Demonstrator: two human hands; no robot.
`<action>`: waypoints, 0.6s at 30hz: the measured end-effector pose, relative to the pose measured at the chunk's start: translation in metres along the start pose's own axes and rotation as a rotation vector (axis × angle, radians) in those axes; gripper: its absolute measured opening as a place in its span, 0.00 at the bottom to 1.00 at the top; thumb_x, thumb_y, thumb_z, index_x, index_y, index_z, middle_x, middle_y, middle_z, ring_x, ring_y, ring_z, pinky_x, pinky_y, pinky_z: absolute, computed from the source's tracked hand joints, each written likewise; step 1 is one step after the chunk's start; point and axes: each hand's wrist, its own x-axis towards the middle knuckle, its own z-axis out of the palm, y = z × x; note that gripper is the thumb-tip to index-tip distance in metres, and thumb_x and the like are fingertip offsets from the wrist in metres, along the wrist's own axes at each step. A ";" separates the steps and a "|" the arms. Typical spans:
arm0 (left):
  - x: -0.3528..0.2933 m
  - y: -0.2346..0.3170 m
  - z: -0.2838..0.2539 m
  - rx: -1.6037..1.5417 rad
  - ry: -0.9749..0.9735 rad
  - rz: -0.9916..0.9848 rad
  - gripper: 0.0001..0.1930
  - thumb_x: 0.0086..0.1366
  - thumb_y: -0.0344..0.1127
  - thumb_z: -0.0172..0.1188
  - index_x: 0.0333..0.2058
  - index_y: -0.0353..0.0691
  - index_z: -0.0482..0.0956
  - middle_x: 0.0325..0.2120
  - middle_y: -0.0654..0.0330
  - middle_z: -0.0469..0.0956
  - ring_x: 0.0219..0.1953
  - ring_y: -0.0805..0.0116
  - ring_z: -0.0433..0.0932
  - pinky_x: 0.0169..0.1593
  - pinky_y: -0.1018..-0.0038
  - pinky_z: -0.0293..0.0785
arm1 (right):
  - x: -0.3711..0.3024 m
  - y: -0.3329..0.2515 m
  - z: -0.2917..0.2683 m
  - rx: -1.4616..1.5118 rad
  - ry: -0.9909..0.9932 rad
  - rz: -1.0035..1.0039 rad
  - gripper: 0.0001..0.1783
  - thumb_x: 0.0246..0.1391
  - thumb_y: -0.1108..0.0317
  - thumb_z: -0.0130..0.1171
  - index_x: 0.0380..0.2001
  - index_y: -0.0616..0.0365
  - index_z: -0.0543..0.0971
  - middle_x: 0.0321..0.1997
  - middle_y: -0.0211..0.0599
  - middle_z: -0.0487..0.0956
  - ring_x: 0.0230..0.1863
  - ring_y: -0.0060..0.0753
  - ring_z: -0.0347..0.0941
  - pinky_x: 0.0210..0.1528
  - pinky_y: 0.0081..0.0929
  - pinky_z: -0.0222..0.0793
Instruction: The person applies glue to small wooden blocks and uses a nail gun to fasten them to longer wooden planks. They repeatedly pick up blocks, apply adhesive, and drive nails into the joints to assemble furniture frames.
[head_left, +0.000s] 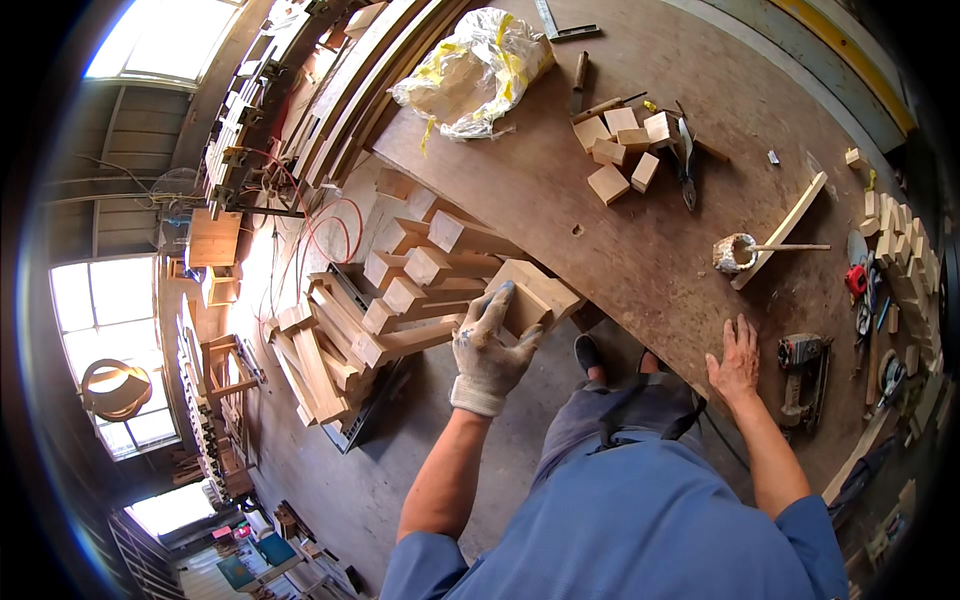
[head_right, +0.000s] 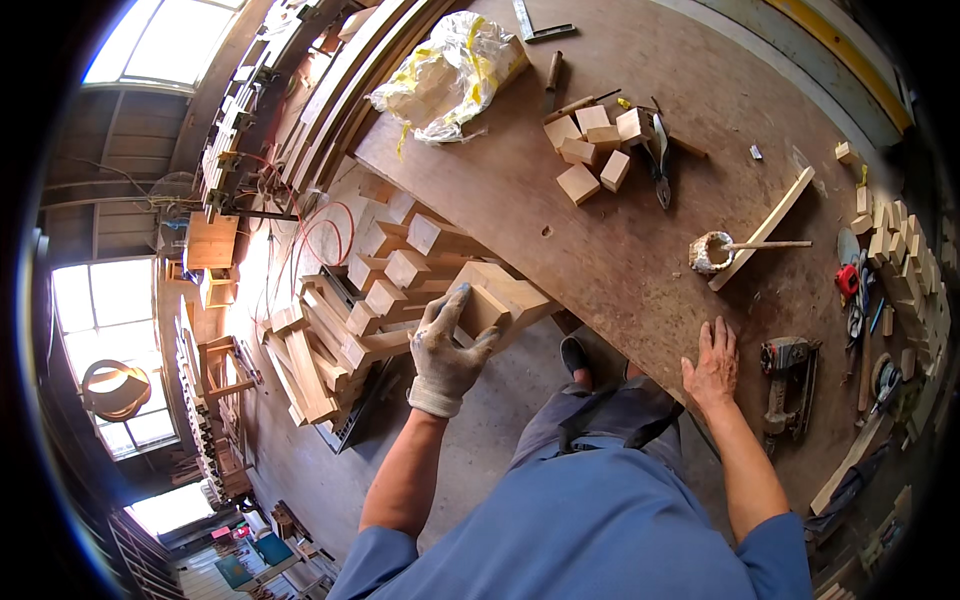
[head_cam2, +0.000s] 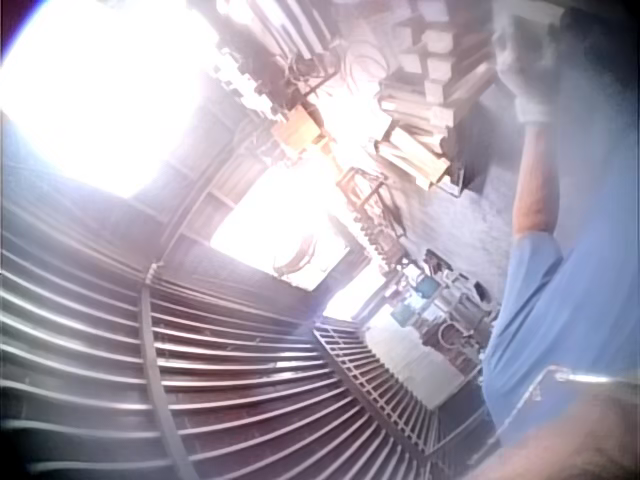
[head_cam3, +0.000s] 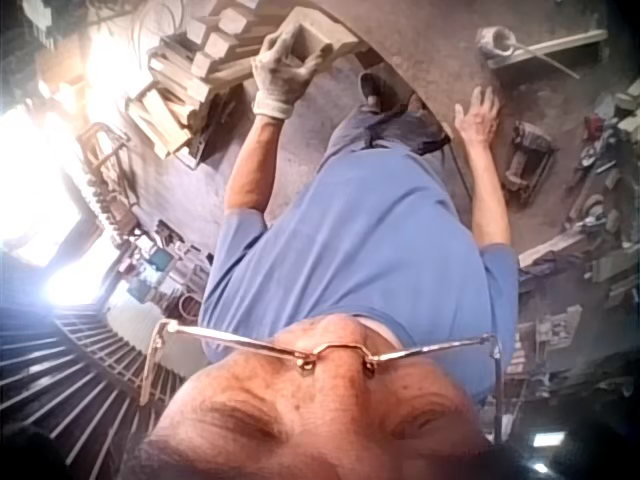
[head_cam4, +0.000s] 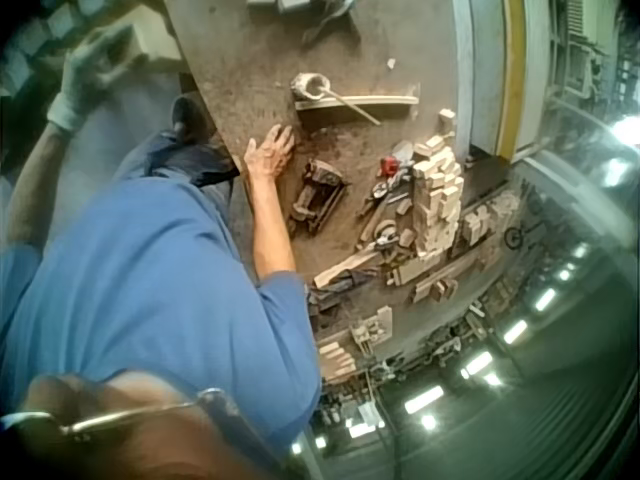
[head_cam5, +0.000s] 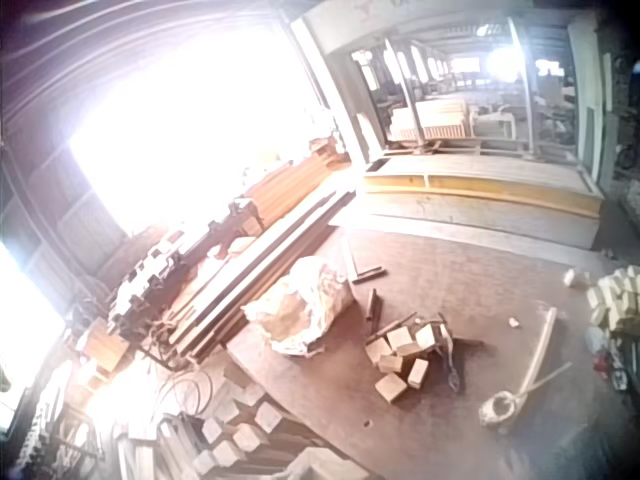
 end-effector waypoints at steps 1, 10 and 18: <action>0.001 0.001 -0.001 0.013 -0.001 0.010 0.36 0.49 0.37 0.81 0.59 0.39 0.83 0.51 0.49 0.84 0.52 0.49 0.84 0.57 0.59 0.81 | 0.000 0.000 0.000 -0.002 0.000 -0.002 0.48 0.49 0.61 0.76 0.71 0.66 0.67 0.79 0.59 0.59 0.78 0.62 0.55 0.77 0.53 0.58; -0.001 -0.001 0.004 -0.017 0.003 -0.031 0.36 0.48 0.38 0.81 0.59 0.41 0.83 0.51 0.52 0.83 0.52 0.47 0.82 0.59 0.57 0.76 | 0.000 0.000 0.000 -0.014 0.001 -0.005 0.48 0.49 0.61 0.75 0.70 0.66 0.67 0.78 0.58 0.60 0.78 0.62 0.55 0.77 0.52 0.58; -0.001 -0.001 0.002 -0.009 -0.005 -0.017 0.36 0.48 0.39 0.81 0.59 0.42 0.83 0.51 0.52 0.83 0.52 0.47 0.82 0.59 0.57 0.76 | -0.009 0.014 -0.010 0.108 0.124 -0.046 0.46 0.49 0.64 0.75 0.70 0.62 0.69 0.75 0.59 0.65 0.73 0.65 0.61 0.74 0.52 0.61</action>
